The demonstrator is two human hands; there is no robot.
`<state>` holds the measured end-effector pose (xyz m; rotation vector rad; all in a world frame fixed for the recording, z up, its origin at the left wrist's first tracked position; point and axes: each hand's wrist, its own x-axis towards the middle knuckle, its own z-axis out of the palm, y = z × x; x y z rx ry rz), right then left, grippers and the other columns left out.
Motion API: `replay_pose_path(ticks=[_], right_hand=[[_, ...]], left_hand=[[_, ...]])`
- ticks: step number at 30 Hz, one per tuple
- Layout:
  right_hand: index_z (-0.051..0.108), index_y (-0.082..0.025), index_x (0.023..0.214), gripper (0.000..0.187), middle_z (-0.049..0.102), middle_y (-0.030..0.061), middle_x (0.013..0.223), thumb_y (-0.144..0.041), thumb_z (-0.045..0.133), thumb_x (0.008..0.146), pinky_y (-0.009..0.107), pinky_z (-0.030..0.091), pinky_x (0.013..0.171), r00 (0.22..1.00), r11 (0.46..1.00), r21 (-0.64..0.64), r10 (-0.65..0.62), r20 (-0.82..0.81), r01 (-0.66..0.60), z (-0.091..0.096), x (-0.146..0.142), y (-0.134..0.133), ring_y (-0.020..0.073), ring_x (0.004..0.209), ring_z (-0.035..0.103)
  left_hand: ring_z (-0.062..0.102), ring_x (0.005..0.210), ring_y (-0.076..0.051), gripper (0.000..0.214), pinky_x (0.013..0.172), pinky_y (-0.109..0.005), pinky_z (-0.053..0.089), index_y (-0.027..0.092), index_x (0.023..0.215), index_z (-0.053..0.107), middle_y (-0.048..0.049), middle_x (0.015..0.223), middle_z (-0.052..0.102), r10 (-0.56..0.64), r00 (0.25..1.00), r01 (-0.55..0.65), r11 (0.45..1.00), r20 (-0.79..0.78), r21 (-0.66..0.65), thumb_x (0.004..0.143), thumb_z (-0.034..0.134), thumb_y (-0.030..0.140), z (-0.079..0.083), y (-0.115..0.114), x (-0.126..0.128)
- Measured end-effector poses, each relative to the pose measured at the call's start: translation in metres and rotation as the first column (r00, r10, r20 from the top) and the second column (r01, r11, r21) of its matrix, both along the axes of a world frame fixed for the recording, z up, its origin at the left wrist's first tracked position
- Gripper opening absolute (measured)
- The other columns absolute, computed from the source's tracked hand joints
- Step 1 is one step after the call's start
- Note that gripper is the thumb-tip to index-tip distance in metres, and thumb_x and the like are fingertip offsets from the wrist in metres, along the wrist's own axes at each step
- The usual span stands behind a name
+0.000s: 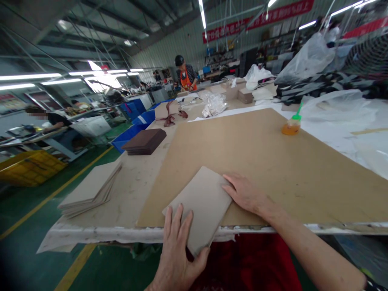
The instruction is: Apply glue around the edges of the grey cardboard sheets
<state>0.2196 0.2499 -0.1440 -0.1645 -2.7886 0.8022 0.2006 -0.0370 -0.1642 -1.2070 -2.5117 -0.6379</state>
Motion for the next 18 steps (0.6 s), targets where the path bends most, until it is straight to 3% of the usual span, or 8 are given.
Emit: replay_pose_path(ticks=[6,10,13,18], right_hand=[[0.057,-0.014,0.131,0.053,0.060,0.0154,0.132,-0.050,0.045,0.096,0.051,0.040,0.108,0.984,0.985,-0.038,-0.171,-0.043,0.170,-0.017,0.057,-0.013,0.0301,0.122,0.053],[0.057,-0.018,0.132,0.053,0.056,0.0126,0.137,-0.052,0.049,0.092,0.049,0.040,0.108,0.983,0.970,-0.168,-0.182,-0.010,0.178,-0.014,0.072,-0.006,0.0290,0.124,0.052],[0.059,-0.019,0.130,0.050,0.058,0.0121,0.134,-0.050,0.048,0.092,0.045,0.046,0.103,0.979,0.953,-0.223,-0.203,0.030,0.204,-0.001,0.059,0.011,0.0280,0.117,0.059],[0.056,-0.018,0.135,0.048,0.061,0.0111,0.133,-0.036,0.046,0.092,0.044,0.043,0.104,0.986,0.975,-0.169,-0.128,0.104,0.144,0.018,0.002,0.038,0.0270,0.119,0.057]], left_hand=[[0.014,0.148,-0.041,0.082,0.114,-0.066,0.029,0.020,0.143,0.040,-0.0166,0.157,0.030,-0.310,0.927,0.337,0.935,0.211,-0.108,0.069,0.072,0.031,0.028,-0.020,-0.060],[0.020,0.148,-0.035,0.075,0.116,-0.063,0.029,0.028,0.146,0.037,-0.0118,0.159,0.030,-0.317,0.910,0.355,0.928,0.266,-0.109,0.079,0.068,0.031,0.035,-0.028,-0.084],[0.021,0.148,-0.035,0.072,0.115,-0.063,0.029,0.029,0.148,0.035,-0.0119,0.158,0.031,-0.319,0.914,0.350,0.932,0.250,-0.090,0.084,0.067,0.036,0.031,-0.028,-0.083],[0.022,0.147,-0.035,0.072,0.115,-0.062,0.029,0.028,0.149,0.034,-0.0129,0.158,0.031,-0.277,0.943,0.279,0.960,0.184,0.011,0.086,0.066,0.040,0.017,-0.027,-0.079]])
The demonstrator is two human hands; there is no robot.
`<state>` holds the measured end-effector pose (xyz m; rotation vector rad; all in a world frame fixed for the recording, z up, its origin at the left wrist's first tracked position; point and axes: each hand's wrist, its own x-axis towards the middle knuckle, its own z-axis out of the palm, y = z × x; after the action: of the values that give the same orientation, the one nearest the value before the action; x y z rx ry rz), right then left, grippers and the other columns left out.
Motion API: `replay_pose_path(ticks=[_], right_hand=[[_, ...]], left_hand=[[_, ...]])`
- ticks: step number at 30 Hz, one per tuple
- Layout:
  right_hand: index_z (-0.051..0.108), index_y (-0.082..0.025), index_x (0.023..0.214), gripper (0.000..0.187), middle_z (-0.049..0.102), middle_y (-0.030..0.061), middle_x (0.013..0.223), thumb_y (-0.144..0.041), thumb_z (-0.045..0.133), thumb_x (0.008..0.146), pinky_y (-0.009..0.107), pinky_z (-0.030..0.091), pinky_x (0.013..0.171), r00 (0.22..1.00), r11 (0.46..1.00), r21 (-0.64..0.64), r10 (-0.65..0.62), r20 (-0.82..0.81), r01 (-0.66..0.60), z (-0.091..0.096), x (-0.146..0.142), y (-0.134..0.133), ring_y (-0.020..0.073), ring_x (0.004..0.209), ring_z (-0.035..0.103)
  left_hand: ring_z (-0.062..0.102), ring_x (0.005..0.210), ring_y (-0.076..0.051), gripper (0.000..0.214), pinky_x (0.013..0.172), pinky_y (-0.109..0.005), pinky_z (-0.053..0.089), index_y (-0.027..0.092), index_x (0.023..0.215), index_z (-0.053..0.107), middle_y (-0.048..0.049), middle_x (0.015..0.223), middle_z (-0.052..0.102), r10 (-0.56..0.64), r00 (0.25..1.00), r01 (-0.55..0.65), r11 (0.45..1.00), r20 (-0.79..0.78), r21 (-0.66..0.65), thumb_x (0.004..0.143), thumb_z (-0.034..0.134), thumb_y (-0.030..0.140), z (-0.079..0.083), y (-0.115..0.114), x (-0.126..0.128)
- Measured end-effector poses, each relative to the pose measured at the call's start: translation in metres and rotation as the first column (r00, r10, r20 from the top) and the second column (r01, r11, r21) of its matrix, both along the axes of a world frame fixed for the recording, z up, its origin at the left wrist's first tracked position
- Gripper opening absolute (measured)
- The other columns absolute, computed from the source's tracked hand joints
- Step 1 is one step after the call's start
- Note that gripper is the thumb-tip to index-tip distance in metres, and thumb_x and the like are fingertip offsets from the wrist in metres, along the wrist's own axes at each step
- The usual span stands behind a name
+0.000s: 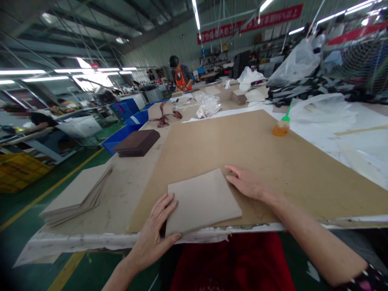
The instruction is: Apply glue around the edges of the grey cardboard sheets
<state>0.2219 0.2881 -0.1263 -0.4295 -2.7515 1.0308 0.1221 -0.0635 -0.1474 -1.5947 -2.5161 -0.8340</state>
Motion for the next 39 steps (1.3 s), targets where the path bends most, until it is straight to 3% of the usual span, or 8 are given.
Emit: replay_pose_path(ticks=[6,13,18,25,30,33,36,39], right_hand=[[0.067,-0.019,0.121,0.041,0.072,0.0087,0.110,-0.036,0.059,0.085,0.041,0.049,0.090,0.999,0.999,-0.014,0.051,0.016,-0.051,-0.006,-0.044,0.012,0.0269,0.099,0.066],[0.072,-0.025,0.109,0.035,0.074,0.0031,0.096,-0.047,0.059,0.085,0.041,0.049,0.084,0.999,0.992,-0.121,-0.030,-0.044,0.025,-0.023,-0.027,0.019,0.0258,0.089,0.067],[0.074,-0.022,0.086,0.032,0.070,0.0056,0.105,-0.051,0.062,0.082,0.040,0.044,0.093,0.983,0.984,-0.172,0.013,-0.183,-0.045,-0.022,-0.029,0.016,0.0267,0.101,0.062],[0.068,-0.020,0.070,0.032,0.066,0.0051,0.092,-0.051,0.070,0.077,0.038,0.041,0.090,0.965,0.953,-0.299,-0.027,-0.262,-0.054,-0.017,-0.025,0.015,0.0238,0.090,0.059],[0.061,-0.020,0.073,0.040,0.062,0.0021,0.075,-0.058,0.070,0.074,0.030,0.045,0.064,0.966,0.859,-0.511,-0.100,-0.236,-0.036,-0.008,-0.020,0.008,0.0172,0.068,0.056],[0.061,-0.020,0.083,0.042,0.054,-0.0023,0.061,-0.061,0.064,0.079,0.024,0.034,0.046,0.974,0.794,-0.605,-0.084,-0.209,-0.061,-0.002,-0.017,0.001,0.0112,0.049,0.044],[0.065,-0.019,0.100,0.047,0.053,-0.0039,0.060,-0.061,0.066,0.078,0.021,0.023,0.040,0.984,0.703,-0.705,-0.039,-0.172,-0.096,0.000,-0.015,-0.004,0.0076,0.044,0.036],[0.069,-0.016,0.094,0.047,0.062,-0.0001,0.064,-0.052,0.081,0.067,0.020,0.025,0.039,0.998,0.608,-0.792,0.017,-0.067,-0.064,-0.003,-0.017,-0.005,0.0083,0.045,0.044]], left_hand=[[0.035,0.142,-0.031,0.068,0.114,-0.056,0.034,0.025,0.147,0.037,-0.0138,0.156,0.035,0.068,0.997,-0.067,0.998,0.048,-0.018,0.087,0.064,0.038,-0.002,-0.002,-0.005],[0.030,0.145,-0.033,0.078,0.115,-0.056,0.032,0.027,0.150,0.033,-0.0109,0.160,0.027,0.125,0.992,-0.120,0.984,0.032,-0.129,0.082,0.067,0.045,-0.004,0.002,0.000],[0.024,0.147,-0.033,0.085,0.117,-0.056,0.027,0.025,0.153,0.026,-0.0113,0.163,0.019,0.127,0.992,-0.124,0.974,0.007,-0.189,0.081,0.067,0.043,-0.005,0.005,0.003],[0.021,0.148,-0.032,0.083,0.119,-0.054,0.024,0.024,0.154,0.025,-0.0105,0.164,0.016,0.128,0.992,-0.124,0.965,-0.001,-0.233,0.083,0.064,0.044,-0.001,0.008,0.006],[0.022,0.148,-0.035,0.091,0.116,-0.057,0.028,0.027,0.156,0.015,-0.0130,0.164,0.013,0.124,0.992,-0.122,0.974,0.000,-0.191,0.083,0.063,0.054,-0.004,0.006,0.005],[0.024,0.147,-0.035,0.091,0.115,-0.058,0.029,0.027,0.157,0.011,-0.0145,0.164,0.015,0.128,0.991,-0.132,0.978,-0.031,-0.164,0.085,0.061,0.053,-0.007,0.007,0.006],[0.023,0.147,-0.035,0.086,0.116,-0.057,0.027,0.027,0.156,0.016,-0.0134,0.163,0.017,0.124,0.992,-0.128,0.977,-0.033,-0.171,0.086,0.059,0.054,-0.008,0.008,0.006],[0.022,0.147,-0.036,0.091,0.117,-0.059,0.025,0.028,0.156,0.017,-0.0124,0.164,0.017,0.136,0.991,-0.131,0.978,0.020,-0.165,0.082,0.065,0.053,-0.006,0.007,0.005]])
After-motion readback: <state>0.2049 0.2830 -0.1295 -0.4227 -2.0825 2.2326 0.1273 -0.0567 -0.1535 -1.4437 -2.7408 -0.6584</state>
